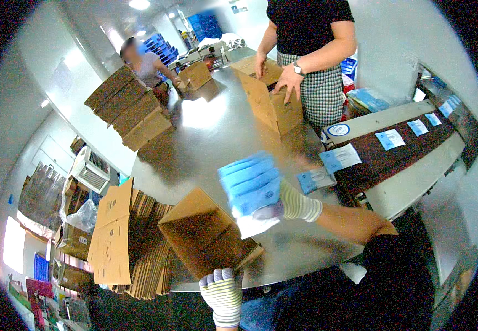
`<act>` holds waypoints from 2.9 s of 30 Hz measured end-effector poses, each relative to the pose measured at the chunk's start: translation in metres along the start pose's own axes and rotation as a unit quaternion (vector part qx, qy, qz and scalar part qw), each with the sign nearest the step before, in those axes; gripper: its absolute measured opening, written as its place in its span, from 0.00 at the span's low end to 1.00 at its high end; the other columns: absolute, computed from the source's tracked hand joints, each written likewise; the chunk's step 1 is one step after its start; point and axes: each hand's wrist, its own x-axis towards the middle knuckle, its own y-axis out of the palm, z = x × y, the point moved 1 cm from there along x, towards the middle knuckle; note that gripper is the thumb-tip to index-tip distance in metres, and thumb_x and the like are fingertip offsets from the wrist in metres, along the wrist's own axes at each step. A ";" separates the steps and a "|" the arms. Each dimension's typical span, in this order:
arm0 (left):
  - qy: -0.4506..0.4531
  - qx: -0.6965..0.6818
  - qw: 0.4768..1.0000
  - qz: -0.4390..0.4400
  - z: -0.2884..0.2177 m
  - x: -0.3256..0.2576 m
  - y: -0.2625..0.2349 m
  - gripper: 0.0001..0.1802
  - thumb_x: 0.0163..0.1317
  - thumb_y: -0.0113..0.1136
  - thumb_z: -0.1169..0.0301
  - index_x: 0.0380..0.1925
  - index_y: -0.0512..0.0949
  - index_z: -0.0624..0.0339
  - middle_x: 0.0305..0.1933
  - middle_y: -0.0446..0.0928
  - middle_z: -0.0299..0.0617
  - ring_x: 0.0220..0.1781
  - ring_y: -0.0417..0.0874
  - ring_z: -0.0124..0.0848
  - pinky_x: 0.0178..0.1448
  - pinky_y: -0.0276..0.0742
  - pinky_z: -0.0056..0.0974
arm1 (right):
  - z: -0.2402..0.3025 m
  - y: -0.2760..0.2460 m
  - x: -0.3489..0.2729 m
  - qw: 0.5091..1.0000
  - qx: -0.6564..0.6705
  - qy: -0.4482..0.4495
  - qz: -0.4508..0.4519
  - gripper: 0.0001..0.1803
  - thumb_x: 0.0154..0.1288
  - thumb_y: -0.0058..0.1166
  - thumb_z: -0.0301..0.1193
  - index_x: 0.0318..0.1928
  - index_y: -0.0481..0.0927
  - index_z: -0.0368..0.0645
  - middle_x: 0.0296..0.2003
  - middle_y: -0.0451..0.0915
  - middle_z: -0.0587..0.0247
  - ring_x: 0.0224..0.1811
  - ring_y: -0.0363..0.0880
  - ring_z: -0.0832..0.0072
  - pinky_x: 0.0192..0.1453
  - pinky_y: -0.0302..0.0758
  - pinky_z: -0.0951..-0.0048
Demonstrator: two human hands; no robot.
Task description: The person assembles cardboard boxes and fills them with small blue packages from a pile, then moves the boxes aside. The person uses gloved hands to fold the boxes and neatly stack the packages inside.
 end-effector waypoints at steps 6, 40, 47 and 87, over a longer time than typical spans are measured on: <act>-0.014 0.042 0.999 0.011 -0.031 0.011 -0.012 0.07 0.50 0.55 0.63 0.26 0.70 0.51 0.25 0.69 0.35 0.28 0.73 0.34 0.39 0.68 0.42 | 0.118 0.062 0.073 0.905 -0.349 0.045 0.238 0.23 0.55 0.59 0.32 0.51 0.72 0.40 0.47 0.79 0.58 0.48 0.79 0.63 0.49 0.77 0.64; 0.028 0.022 0.999 -0.002 -0.146 0.009 -0.075 0.07 0.52 0.54 0.62 0.26 0.69 0.50 0.25 0.68 0.36 0.29 0.72 0.35 0.42 0.67 0.43 | 0.096 0.083 0.056 0.495 -0.409 0.138 0.754 0.26 0.62 0.50 0.43 0.54 0.77 0.36 0.55 0.77 0.55 0.52 0.74 0.61 0.57 0.69 0.57; 0.029 0.013 0.999 0.006 -0.151 0.016 -0.084 0.05 0.53 0.53 0.66 0.26 0.69 0.52 0.25 0.68 0.37 0.30 0.72 0.35 0.41 0.68 0.43 | 0.075 0.090 0.044 0.501 -0.426 0.125 0.743 0.24 0.61 0.50 0.41 0.52 0.79 0.38 0.54 0.78 0.55 0.52 0.75 0.61 0.57 0.69 0.56; -0.064 0.022 0.997 -0.033 -0.142 0.012 -0.107 0.15 0.53 0.65 0.59 0.24 0.69 0.53 0.22 0.67 0.40 0.27 0.71 0.40 0.40 0.67 0.44 | 0.114 -0.185 -0.167 0.722 -0.540 0.331 0.280 0.28 0.39 0.69 0.45 0.37 0.81 0.36 0.33 0.82 0.46 0.37 0.82 0.58 0.42 0.78 0.59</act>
